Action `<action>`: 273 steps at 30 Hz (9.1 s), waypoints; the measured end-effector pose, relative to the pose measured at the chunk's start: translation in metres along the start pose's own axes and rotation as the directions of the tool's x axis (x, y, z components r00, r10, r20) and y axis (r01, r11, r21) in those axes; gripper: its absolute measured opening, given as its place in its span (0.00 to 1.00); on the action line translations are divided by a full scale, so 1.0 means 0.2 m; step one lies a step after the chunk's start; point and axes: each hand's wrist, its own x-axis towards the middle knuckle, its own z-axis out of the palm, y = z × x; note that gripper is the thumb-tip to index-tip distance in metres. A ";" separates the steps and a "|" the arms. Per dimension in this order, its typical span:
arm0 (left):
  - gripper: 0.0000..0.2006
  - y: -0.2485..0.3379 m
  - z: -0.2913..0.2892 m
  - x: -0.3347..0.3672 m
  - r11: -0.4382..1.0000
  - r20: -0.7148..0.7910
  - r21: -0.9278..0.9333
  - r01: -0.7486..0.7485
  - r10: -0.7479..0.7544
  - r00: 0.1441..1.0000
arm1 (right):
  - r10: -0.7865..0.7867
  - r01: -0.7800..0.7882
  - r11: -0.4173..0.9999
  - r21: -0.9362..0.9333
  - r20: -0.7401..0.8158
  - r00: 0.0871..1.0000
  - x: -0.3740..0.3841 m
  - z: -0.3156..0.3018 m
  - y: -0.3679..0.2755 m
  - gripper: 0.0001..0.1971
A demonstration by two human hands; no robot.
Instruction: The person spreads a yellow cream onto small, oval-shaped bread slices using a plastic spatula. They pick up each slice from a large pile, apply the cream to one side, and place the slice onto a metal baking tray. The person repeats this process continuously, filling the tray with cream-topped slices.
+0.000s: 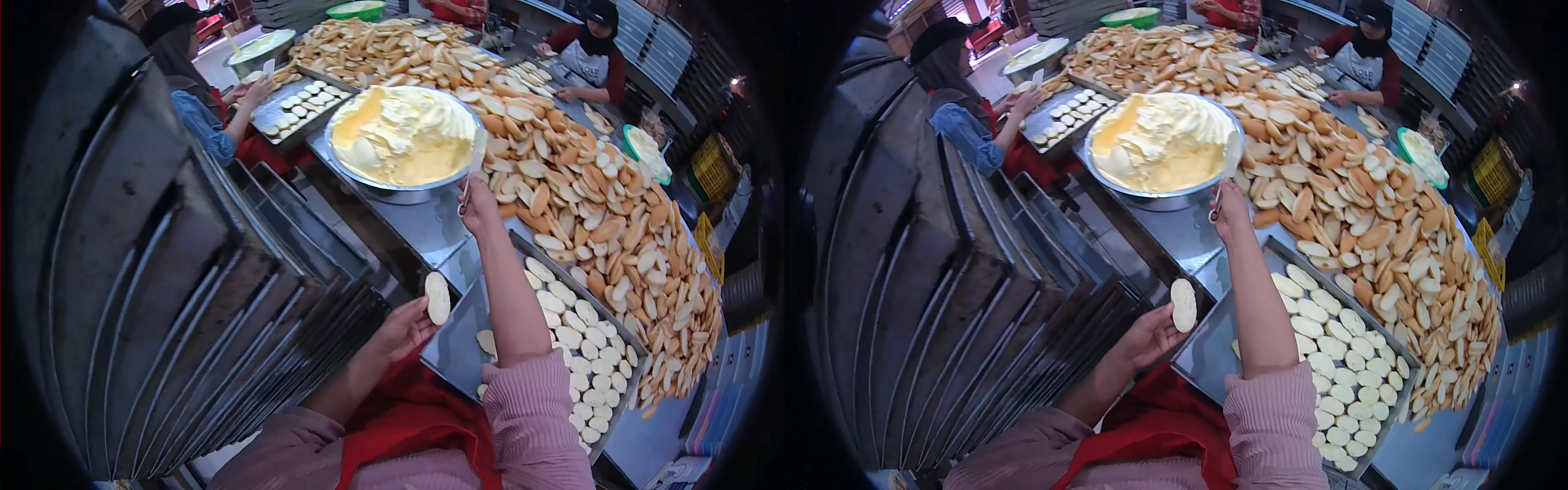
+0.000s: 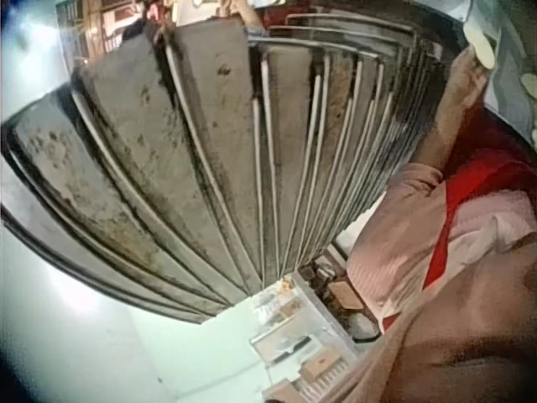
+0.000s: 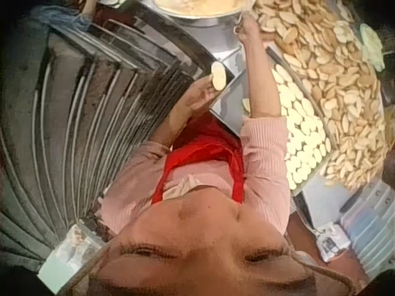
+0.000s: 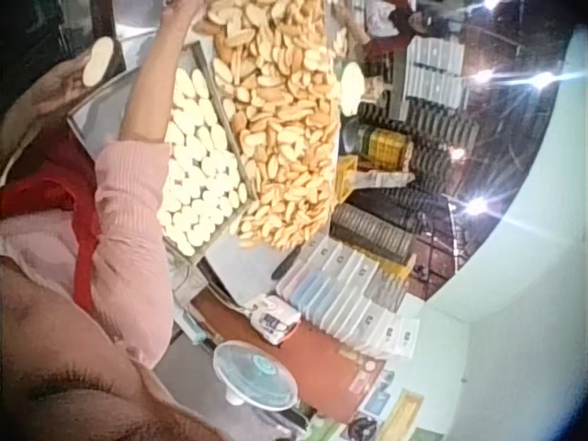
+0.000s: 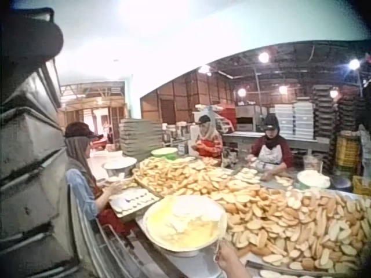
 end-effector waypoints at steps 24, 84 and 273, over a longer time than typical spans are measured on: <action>0.18 0.14 -0.15 0.05 0.996 -0.132 0.009 -0.091 0.091 0.987 | -0.075 0.097 0.968 0.233 -0.103 0.992 -0.06 0.24 0.22 0.10; 0.17 -0.19 0.42 0.09 0.999 -0.196 -0.040 -0.005 -0.003 0.981 | -0.797 0.044 -0.397 -0.917 0.368 0.479 -1.72 -0.72 0.20 0.14; 0.46 -0.39 0.28 0.13 -0.940 0.978 0.181 -0.287 0.203 -0.047 | 0.243 -0.240 0.966 0.099 -0.020 0.970 -1.89 -0.90 0.40 0.22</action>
